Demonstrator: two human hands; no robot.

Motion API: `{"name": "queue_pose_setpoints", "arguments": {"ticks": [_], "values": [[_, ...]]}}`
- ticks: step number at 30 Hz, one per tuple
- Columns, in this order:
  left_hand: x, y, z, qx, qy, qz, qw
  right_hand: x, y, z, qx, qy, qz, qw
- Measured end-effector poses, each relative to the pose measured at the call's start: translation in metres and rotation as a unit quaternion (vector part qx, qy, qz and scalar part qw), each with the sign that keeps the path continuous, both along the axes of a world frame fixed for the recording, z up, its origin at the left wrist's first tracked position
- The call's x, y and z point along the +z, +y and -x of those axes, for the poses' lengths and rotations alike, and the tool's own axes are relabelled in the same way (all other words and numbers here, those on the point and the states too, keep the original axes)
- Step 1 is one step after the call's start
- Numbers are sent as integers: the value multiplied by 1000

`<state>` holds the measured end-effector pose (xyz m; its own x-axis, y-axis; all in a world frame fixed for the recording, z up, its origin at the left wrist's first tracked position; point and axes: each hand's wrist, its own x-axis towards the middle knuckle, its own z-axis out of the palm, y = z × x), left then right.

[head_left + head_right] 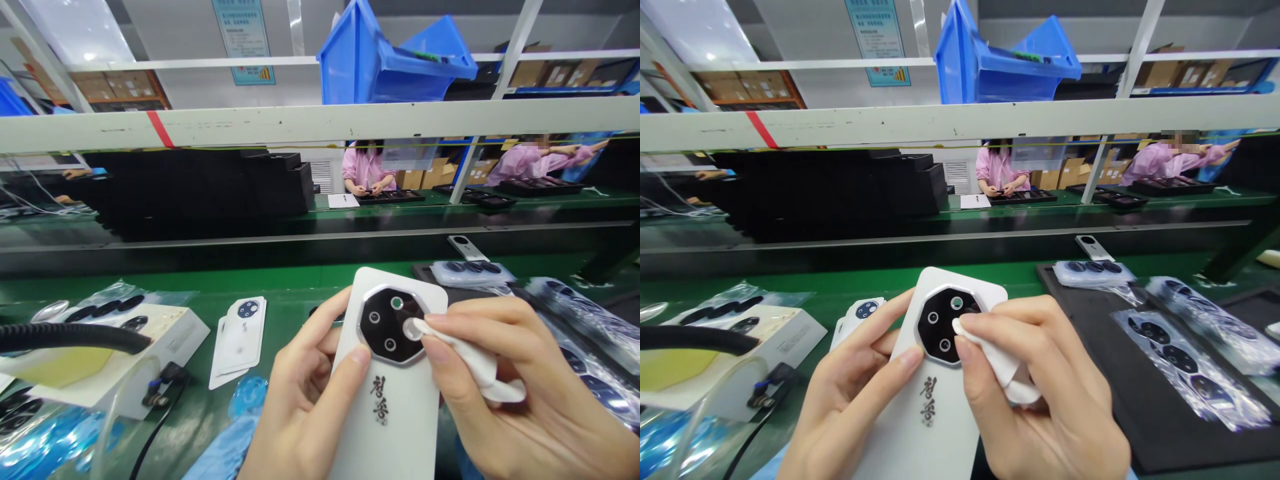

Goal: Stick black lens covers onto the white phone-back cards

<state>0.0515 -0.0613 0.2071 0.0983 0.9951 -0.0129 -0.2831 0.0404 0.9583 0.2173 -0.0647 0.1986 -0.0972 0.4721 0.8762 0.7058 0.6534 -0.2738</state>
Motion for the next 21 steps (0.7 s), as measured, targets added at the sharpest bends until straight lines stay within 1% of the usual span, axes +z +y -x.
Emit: {"name": "queue_pose_setpoints", "arguments": {"ticks": [5, 11, 14, 21], "values": [[0, -2, -2, 23, -17, 3, 1000, -1, -2, 5, -11, 30, 0, 999], [0, -3, -2, 40, 1, 6, 999, -1, -1, 6, -6, 32, -5, 999], [0, -3, -1, 31, 4, 5, 1000, 0, 0, 9, -10, 47, -4, 999], [2, -1, 3, -21, -10, 19, 1000, 2, -4, 19, -38, 116, -26, 992]]}}
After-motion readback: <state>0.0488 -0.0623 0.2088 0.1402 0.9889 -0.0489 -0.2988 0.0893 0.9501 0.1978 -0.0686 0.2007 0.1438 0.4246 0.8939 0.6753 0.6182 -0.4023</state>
